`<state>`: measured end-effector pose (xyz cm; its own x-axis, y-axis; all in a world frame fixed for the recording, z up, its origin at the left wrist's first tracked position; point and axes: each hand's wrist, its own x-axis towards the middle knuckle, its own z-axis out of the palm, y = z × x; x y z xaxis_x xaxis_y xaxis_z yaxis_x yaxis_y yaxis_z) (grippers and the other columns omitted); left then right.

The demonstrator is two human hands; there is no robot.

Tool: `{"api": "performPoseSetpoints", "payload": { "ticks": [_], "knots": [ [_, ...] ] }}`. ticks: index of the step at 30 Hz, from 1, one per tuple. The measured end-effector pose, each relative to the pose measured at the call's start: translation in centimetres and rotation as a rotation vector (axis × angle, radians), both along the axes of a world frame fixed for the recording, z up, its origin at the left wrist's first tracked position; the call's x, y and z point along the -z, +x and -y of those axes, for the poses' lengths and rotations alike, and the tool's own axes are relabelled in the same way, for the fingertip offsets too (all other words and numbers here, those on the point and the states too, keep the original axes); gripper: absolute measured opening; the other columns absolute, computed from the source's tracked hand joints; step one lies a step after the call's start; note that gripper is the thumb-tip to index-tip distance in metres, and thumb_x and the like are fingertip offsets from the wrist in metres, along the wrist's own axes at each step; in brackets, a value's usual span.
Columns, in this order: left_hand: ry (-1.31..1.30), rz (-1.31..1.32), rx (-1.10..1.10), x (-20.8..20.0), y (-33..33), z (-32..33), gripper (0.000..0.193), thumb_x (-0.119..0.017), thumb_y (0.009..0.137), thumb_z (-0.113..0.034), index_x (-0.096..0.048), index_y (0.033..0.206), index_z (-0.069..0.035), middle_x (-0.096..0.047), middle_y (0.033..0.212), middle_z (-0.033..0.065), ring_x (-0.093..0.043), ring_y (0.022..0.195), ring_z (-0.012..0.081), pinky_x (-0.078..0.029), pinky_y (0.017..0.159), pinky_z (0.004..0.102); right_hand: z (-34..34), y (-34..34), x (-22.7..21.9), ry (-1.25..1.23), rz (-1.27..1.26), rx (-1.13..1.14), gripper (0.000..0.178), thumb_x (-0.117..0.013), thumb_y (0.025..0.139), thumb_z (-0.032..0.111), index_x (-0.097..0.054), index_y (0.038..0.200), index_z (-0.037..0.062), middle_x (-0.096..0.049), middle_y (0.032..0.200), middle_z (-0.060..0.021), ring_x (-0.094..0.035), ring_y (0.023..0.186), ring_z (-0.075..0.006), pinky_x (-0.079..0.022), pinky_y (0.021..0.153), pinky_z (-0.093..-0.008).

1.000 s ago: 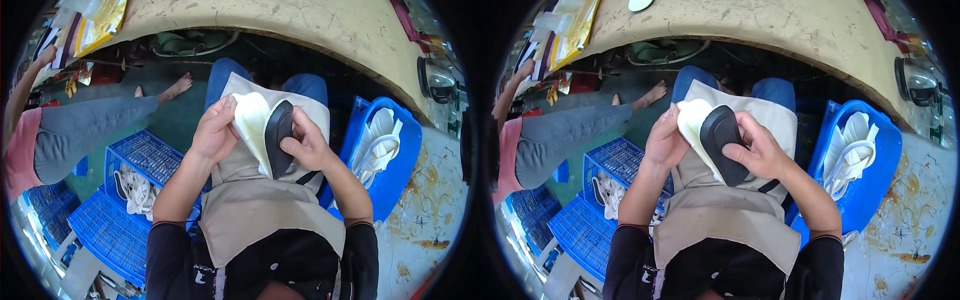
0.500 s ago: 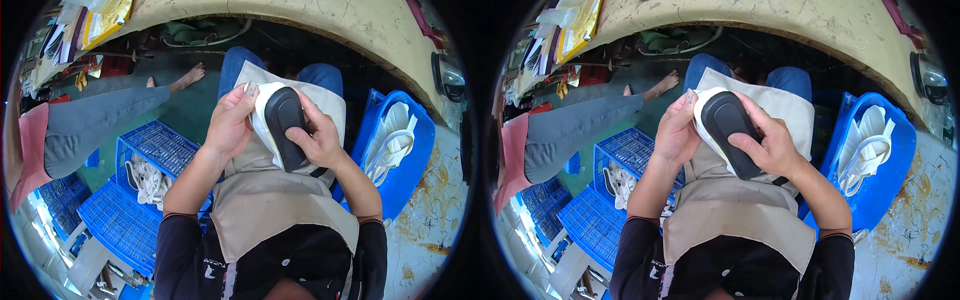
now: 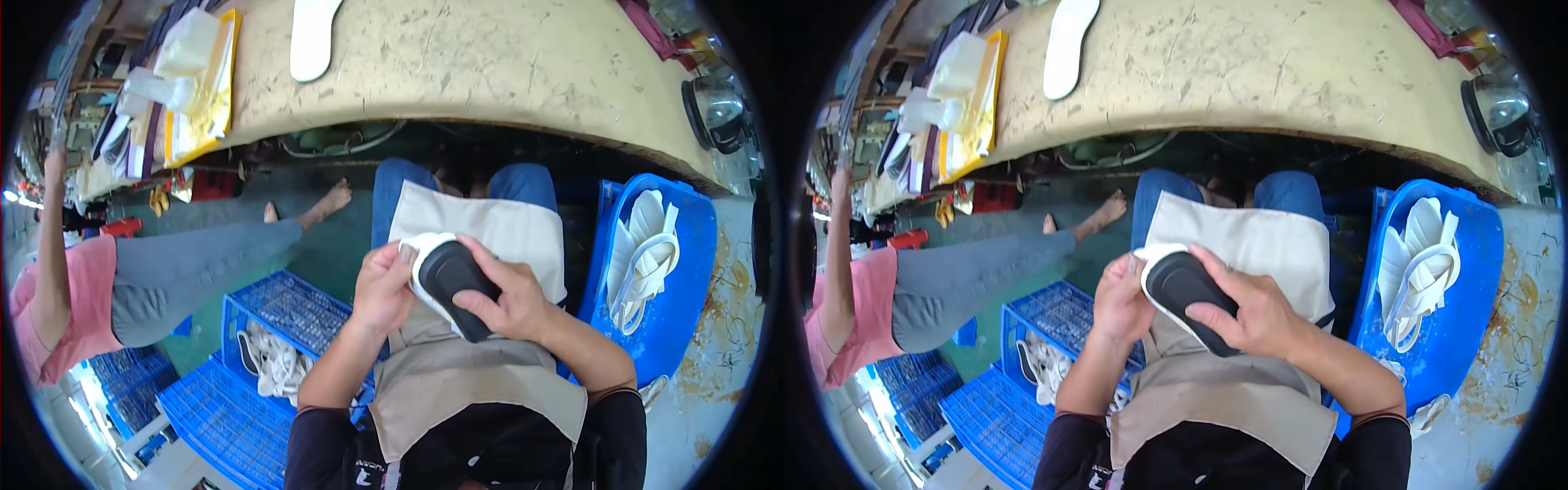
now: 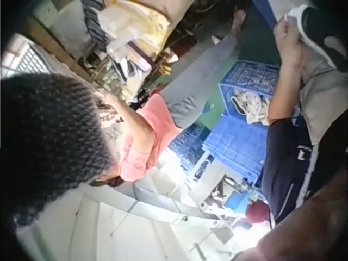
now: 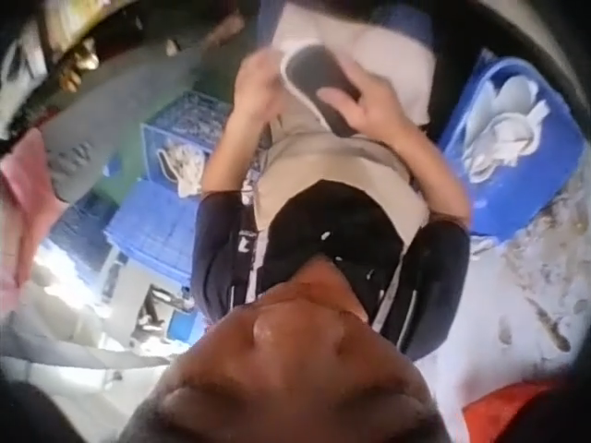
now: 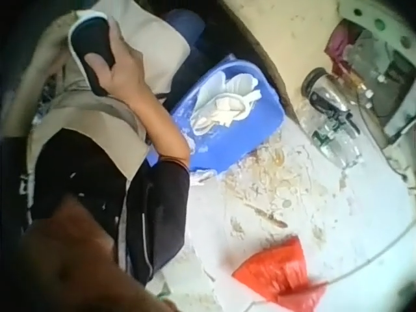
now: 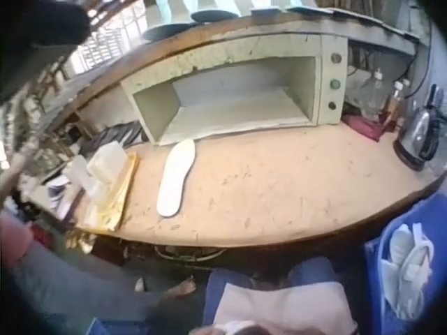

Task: Assembling white sandals by manually fitting the upper straps onto the insoles at a workbench.

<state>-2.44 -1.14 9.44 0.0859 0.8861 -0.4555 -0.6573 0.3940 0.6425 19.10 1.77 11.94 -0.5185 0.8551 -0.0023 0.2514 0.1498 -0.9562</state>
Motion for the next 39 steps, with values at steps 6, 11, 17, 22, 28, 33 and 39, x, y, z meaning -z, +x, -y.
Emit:
{"api": "performPoseSetpoints", "payload": {
  "ticks": [6,11,17,22,28,33,39],
  "knots": [
    [-0.008,-0.046,-0.022,-1.1,1.0,0.8,0.018,-0.055,0.101,-0.011,-0.065,0.104,0.004,-0.067,0.091,0.0086,-0.061,0.077,0.0124,-0.051,0.073,0.0246,1.1,0.3,-0.3,0.037,0.002,-0.014,0.069,-0.072,0.086,0.015,-0.042,0.147,0.0013,-0.072,0.099,-0.022,-0.071,0.072,-0.032,-0.054,0.061,-0.0348],
    [0.071,-0.009,0.056,-0.8,0.9,2.0,0.023,-0.056,0.1,-0.012,-0.067,0.111,0.005,-0.068,0.093,0.0076,-0.059,0.079,0.0102,-0.048,0.073,0.0216,2.5,0.9,-0.9,0.037,0.029,-0.023,0.07,-0.071,0.088,0.014,-0.04,0.149,0.0002,-0.072,0.102,-0.0228,-0.072,0.075,-0.0315,-0.055,0.064,-0.034],
    [0.004,-0.111,0.152,-2.2,2.5,-4.9,0.023,-0.061,0.098,-0.018,-0.064,0.112,0.001,-0.065,0.093,0.0065,-0.058,0.082,0.0093,-0.047,0.074,0.0199,-0.9,0.3,1.3,-0.22,-0.22,0.142,0.072,-0.067,0.088,0.006,-0.034,0.152,-0.0011,-0.066,0.123,-0.0206,-0.068,0.1,-0.0223,-0.053,0.083,-0.0288],
    [0.047,-0.209,0.263,3.0,1.6,-2.7,0.031,-0.062,0.097,-0.017,-0.056,0.122,0.001,-0.064,0.104,0.0081,-0.058,0.089,0.0092,-0.048,0.079,0.0209,-0.7,0.3,4.6,-0.574,-0.501,0.243,0.077,-0.068,0.089,0.004,-0.028,0.155,-0.0016,-0.064,0.125,-0.02,-0.066,0.102,-0.0214,-0.054,0.085,-0.0265],
    [0.1,-0.301,0.262,3.9,2.4,-0.8,0.034,-0.061,0.098,-0.015,-0.053,0.126,0.003,-0.063,0.108,0.0104,-0.059,0.091,0.0104,-0.048,0.081,0.0233,-0.6,0.6,6.2,-0.709,-0.522,0.184,0.081,-0.072,0.088,0.007,-0.026,0.155,-0.0017,-0.065,0.122,-0.021,-0.068,0.094,-0.0191,-0.056,0.077,-0.0241],
    [-0.024,-0.383,0.396,3.2,2.7,-1.6,0.032,-0.056,0.1,-0.013,-0.052,0.127,0.003,-0.063,0.109,0.0116,-0.059,0.092,0.0113,-0.048,0.082,0.0248,-0.1,0.3,6.9,-0.671,-0.432,0.244,0.083,-0.073,0.087,0.008,-0.026,0.155,-0.0007,-0.067,0.117,-0.0207,-0.07,0.086,-0.0178,-0.057,0.069,-0.0228],
    [-0.034,-0.325,0.346,4.8,3.3,-0.2,0.032,-0.053,0.101,-0.011,-0.051,0.129,0.004,-0.064,0.108,0.0118,-0.059,0.094,0.0114,-0.048,0.085,0.0266,0.0,0.6,7.3,-0.713,-0.386,0.277,0.084,-0.074,0.087,0.009,-0.026,0.155,0.0005,-0.069,0.112,-0.0201,-0.07,0.08,-0.0179,-0.057,0.064,-0.0216]
  ]
}}
